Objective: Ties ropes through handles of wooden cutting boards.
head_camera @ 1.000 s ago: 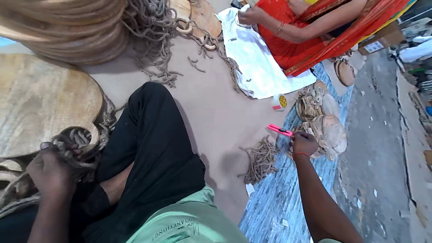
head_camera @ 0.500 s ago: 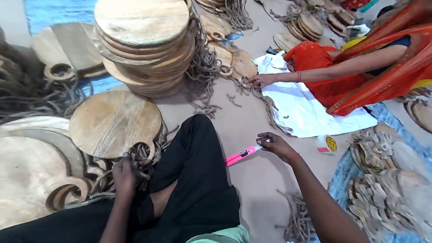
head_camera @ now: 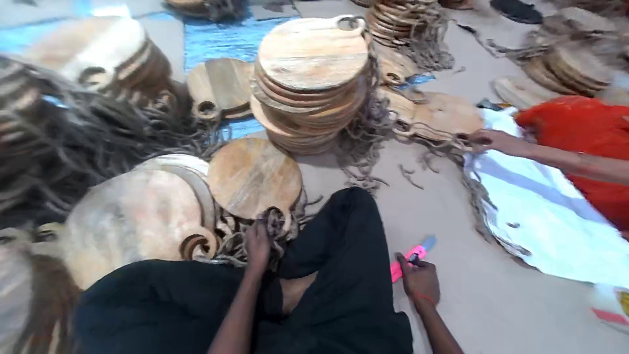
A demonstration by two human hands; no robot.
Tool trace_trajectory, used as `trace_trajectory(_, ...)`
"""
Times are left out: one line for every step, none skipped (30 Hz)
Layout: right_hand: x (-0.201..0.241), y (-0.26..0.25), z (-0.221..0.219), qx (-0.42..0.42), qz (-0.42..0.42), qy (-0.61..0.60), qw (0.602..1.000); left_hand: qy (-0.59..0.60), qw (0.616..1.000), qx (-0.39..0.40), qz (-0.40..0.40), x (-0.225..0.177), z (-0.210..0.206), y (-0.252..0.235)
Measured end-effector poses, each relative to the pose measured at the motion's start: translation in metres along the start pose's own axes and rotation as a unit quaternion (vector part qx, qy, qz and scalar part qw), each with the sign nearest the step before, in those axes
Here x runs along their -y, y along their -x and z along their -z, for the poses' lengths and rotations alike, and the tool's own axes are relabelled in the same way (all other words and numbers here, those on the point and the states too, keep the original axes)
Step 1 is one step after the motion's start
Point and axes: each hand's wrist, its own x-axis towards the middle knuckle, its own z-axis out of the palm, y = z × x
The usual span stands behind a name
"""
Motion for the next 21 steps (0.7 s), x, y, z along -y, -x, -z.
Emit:
trace_trajectory(0.003,-0.009,0.002,0.018,-0.004,0.01,1.0,0.022,1.0,-0.002,0.003,0.0,0.001,-0.001)
trace_trajectory(0.004,-0.019,0.004,0.031,-0.006,0.011,0.999,0.048,0.999,-0.002,-0.001,0.001,0.0,-0.002)
trace_trajectory(0.005,-0.027,0.007,0.041,-0.008,0.012,0.999,0.075,0.997,0.005,-0.004,0.002,0.001,-0.003)
trace_trajectory(0.008,-0.033,0.01,0.04,-0.005,0.01,0.999,0.097,0.995,0.013,-0.008,0.003,0.001,-0.004)
trace_trajectory(0.014,-0.034,0.016,0.03,0.009,-0.01,0.999,0.117,0.993,0.016,-0.011,0.004,0.0,-0.006)
trace_trajectory(0.026,-0.032,0.023,0.01,0.043,-0.052,0.998,0.138,0.99,0.018,-0.009,0.004,0.0,-0.006)
trace_trajectory(0.042,-0.026,0.03,-0.013,0.096,-0.105,0.99,0.16,0.987,0.022,0.0,0.002,0.001,-0.005)
trace_trajectory(0.062,-0.016,0.036,-0.025,0.155,-0.155,0.975,0.181,0.983,0.024,0.014,-0.003,0.003,-0.003)
trace_trajectory(0.085,0.0,0.041,-0.023,0.211,-0.197,0.957,0.207,0.978,0.025,0.029,-0.01,0.007,-0.002)
trace_trajectory(0.11,0.019,0.044,-0.01,0.266,-0.234,0.935,0.239,0.97,0.018,0.039,-0.02,0.012,0.0)
trace_trajectory(0.134,0.041,0.045,0.02,0.318,-0.266,0.91,0.27,0.962,0.008,0.04,-0.034,0.019,0.003)
trace_trajectory(0.156,0.064,0.042,0.067,0.357,-0.289,0.886,0.299,0.954,-0.004,0.026,-0.051,0.029,0.009)
trace_trajectory(0.175,0.086,0.037,0.135,0.37,-0.295,0.871,0.319,0.948,-0.006,-0.003,-0.07,0.044,0.018)
trace_trajectory(0.191,0.106,0.027,0.21,0.36,-0.289,0.862,0.333,0.942,-0.012,-0.044,-0.089,0.06,0.027)
trace_trajectory(0.203,0.125,0.014,0.286,0.329,-0.278,0.856,0.346,0.933,-0.022,-0.094,-0.105,0.075,0.038)
trace_trajectory(0.211,0.143,-0.003,0.354,0.279,-0.273,0.85,0.355,0.924,-0.032,-0.142,-0.121,0.089,0.05)
trace_trajectory(0.216,0.159,-0.022,0.406,0.217,-0.283,0.841,0.363,0.913,-0.042,-0.184,-0.134,0.102,0.062)
trace_trajectory(0.221,0.175,-0.039,0.44,0.15,-0.304,0.832,0.367,0.902,-0.052,-0.221,-0.145,0.112,0.073)
trace_trajectory(0.224,0.19,-0.054,0.45,0.088,-0.327,0.826,0.371,0.893,-0.061,-0.248,-0.154,0.117,0.082)
trace_trajectory(0.227,0.203,-0.066,0.439,0.044,-0.349,0.827,0.382,0.883,-0.066,-0.265,-0.162,0.12,0.091)
trace_trajectory(0.227,0.213,-0.076,0.42,0.026,-0.363,0.832,0.396,0.875,-0.067,-0.27,-0.168,0.12,0.099)
